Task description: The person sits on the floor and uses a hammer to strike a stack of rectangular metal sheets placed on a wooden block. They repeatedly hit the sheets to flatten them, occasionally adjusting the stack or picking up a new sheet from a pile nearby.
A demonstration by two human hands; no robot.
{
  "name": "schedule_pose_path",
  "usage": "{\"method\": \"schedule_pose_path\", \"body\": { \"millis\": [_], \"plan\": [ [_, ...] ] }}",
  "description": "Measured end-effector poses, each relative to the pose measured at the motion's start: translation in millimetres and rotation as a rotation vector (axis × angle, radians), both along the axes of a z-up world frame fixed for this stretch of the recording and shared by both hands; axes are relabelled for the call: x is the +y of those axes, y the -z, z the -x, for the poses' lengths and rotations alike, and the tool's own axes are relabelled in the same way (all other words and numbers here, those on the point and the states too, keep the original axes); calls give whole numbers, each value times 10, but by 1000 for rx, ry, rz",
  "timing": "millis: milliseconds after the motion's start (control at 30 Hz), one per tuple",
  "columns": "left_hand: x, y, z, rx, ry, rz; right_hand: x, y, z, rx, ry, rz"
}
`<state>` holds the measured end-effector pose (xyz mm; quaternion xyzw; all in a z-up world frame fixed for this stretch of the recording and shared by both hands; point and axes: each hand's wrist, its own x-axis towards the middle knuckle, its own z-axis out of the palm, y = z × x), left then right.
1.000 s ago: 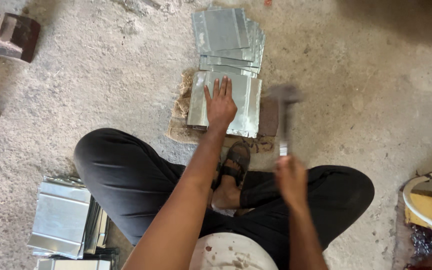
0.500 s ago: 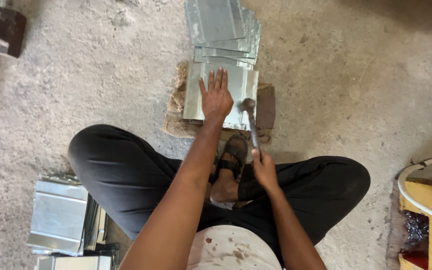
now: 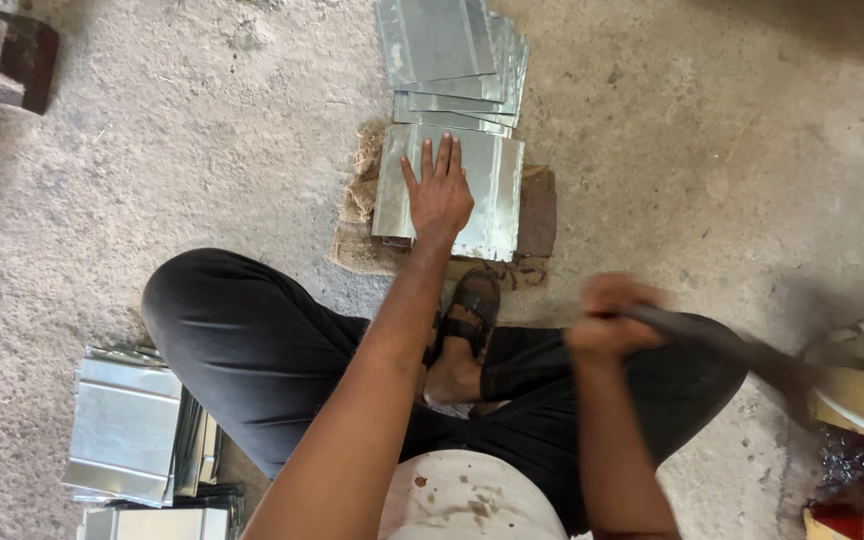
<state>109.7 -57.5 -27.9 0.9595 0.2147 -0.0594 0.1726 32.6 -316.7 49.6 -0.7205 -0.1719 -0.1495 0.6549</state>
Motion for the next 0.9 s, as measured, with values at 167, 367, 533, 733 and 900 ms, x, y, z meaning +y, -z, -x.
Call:
{"method": "schedule_pose_path", "body": {
  "millis": [167, 367, 533, 733, 900],
  "plan": [
    [0, -94, 8, -4, -6, 7, -85, 366, -14, 699, -155, 590],
    [22, -38, 52, -38, -5, -34, -293, -1118, -330, 487, -32, -184],
    [-143, 38, 337, -119, -67, 0, -178, -1331, -187, -36, -61, -436],
    [-80, 126, 280, -108, 0, -13, 20, 399, 175, 253, -102, 422],
    [-24, 51, 185, -125, -13, -13, -213, -122, -172, 696, -107, 351]
  ]
}}
